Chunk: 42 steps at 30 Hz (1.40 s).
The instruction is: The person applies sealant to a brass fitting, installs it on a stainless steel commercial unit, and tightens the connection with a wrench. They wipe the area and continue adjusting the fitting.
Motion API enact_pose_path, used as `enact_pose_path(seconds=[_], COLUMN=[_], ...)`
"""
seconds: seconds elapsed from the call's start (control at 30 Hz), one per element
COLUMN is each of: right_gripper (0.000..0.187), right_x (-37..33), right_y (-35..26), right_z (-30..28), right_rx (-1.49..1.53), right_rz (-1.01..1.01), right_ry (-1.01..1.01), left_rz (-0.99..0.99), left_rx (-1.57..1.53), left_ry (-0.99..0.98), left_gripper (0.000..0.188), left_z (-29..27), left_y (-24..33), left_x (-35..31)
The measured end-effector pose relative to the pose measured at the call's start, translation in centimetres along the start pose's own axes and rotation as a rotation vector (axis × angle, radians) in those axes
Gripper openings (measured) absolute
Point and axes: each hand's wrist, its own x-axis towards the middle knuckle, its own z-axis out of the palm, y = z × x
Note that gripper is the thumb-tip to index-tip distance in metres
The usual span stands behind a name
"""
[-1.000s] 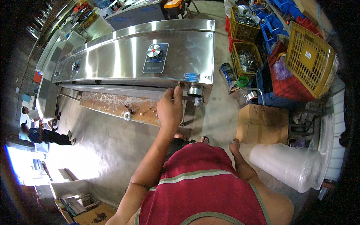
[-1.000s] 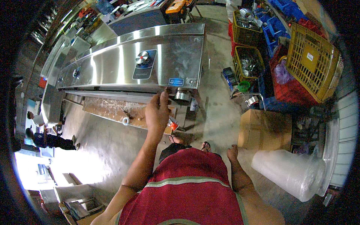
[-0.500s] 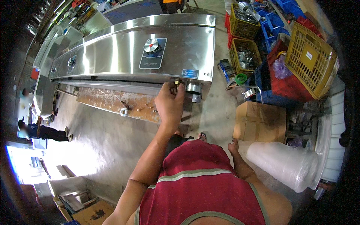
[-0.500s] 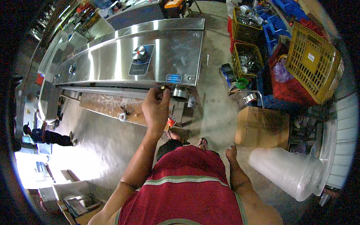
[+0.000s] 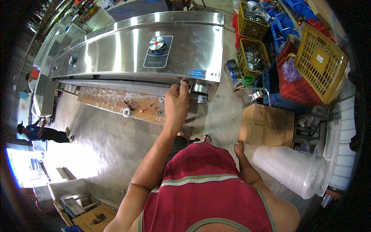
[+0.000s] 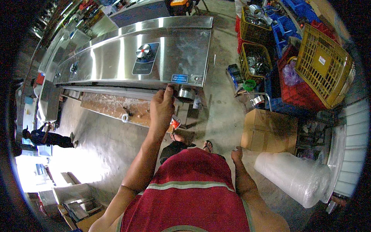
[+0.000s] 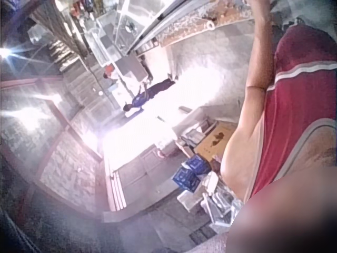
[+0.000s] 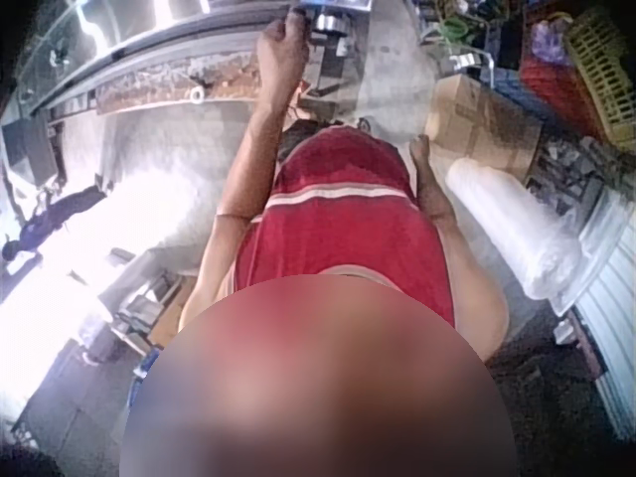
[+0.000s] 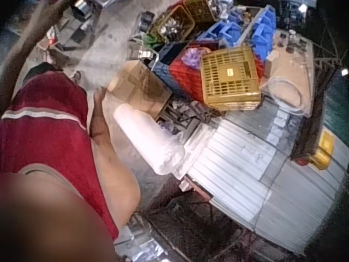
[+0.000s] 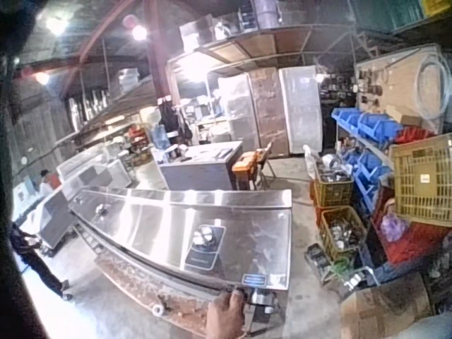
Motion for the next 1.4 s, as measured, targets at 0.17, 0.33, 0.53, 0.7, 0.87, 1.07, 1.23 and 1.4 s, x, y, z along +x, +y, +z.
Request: enact_pose_path(seconds=[0.17, 0.33, 0.53, 0.7, 0.87, 1.07, 1.23, 1.4], right_gripper=[0.051, 0.050, 0.049, 0.047, 0.051, 0.031, 0.063, 0.053], right_x=[-0.7, -0.1, 1.5, 1.5, 3.0, 6.9, 5.2, 2.3], right_y=[-3.2, -2.4, 0.0, -0.1, 0.4, 2.1, -0.5, -2.7], right_z=[-1.7, -0.7, 0.2, 0.3, 1.0, 2.9, -0.7, -2.4], right_rx=[-0.015, -0.008, 0.050, -0.102, -0.008, 0.914, 0.039, -0.012], right_rz=[0.008, 0.000, 0.029, -0.086, -0.024, 0.131, -0.238, -0.180], right_ry=[-0.167, -0.090, -0.070, -0.029, -0.059, -0.344, -0.300, -0.188], left_rz=[0.361, 0.247, 0.016, 0.384, 0.243, -0.066, -0.094, 0.145], left_rx=[0.604, 0.386, 0.068, 0.509, 0.302, -0.347, -0.459, -0.070], left_ry=[0.238, 0.139, 0.016, 0.185, 0.102, -0.045, -0.041, 0.191], left_gripper=[0.031, 0.033, 0.035, 0.030, 0.036, 0.046, 0.044, 0.034], left_z=[0.1, -0.8, -0.9, -0.8, -1.1, -1.0, -1.0, -1.0], left_y=[0.0, 0.2, 0.5, 0.4, -0.2, -1.0, -0.8, -0.4], left_x=[-1.1, -1.0, -0.2, -0.8, -0.6, 0.5, 0.3, -0.7])
